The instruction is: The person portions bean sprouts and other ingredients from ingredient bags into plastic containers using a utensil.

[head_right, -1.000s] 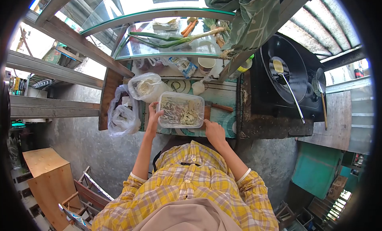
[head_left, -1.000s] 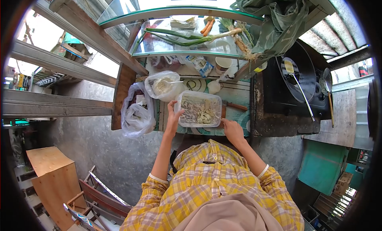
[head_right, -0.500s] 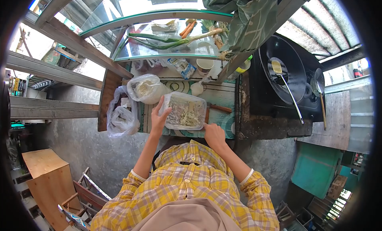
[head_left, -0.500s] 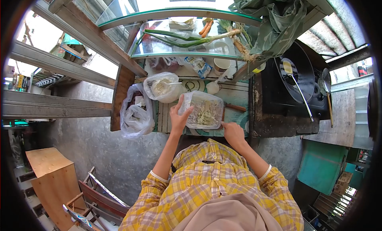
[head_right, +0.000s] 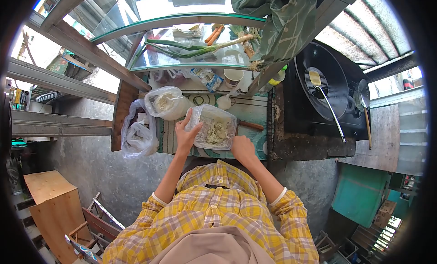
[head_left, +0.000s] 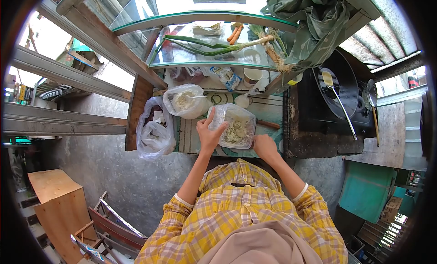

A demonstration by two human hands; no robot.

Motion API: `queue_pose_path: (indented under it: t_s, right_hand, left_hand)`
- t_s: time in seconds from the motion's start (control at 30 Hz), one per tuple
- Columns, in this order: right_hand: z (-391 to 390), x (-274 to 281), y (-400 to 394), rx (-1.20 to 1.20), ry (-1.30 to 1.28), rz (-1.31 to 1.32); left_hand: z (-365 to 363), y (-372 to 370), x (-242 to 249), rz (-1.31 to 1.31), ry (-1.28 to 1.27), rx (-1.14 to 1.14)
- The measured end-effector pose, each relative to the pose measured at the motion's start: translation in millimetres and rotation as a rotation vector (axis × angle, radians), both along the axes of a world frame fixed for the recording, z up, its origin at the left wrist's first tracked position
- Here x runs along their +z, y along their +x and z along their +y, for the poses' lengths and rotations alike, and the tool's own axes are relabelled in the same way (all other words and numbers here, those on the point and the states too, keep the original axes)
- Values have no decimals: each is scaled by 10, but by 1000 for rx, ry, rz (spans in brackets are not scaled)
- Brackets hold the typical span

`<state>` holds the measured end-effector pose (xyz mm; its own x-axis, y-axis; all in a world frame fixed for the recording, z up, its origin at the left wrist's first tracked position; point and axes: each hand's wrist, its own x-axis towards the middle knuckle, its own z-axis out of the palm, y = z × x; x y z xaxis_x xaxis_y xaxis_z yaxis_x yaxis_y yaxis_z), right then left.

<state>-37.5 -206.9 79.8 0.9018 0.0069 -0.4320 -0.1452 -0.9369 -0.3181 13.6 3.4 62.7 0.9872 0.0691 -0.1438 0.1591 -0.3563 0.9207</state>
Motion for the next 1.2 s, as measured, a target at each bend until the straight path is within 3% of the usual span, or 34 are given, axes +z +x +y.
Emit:
queue_pose_path:
  t_s: [0.07, 0.27, 0.37, 0.47, 0.57, 0.77, 0.97, 1.2]
  right_hand:
    - [-6, 270, 70, -25, -3, -43]
    - [182, -193, -16, -21, -66, -105]
    - [94, -16, -73, 12, -16, 2]
    - [-4, 339, -151, -26, 55, -101]
    - [3, 250, -268, 22, 122, -60]
    - [38, 19, -28, 52, -37, -65]
    - [135, -255, 32, -58, -65, -155]
    - [86, 246, -123, -55, 117, -88]
  left_hand:
    - [-16, 8, 47, 0, 26, -5]
    - [-37, 0, 95, -5, 57, -15]
    - [-14, 35, 25, 11, 12, 3]
    - [35, 65, -13, 29, -22, 12]
    - [27, 68, -44, 26, -26, -1]
    - [45, 68, -18, 25, -41, -23]
    - [21, 107, 19, -9, 1, -10]
    - [9, 137, -49, -34, 11, -3]
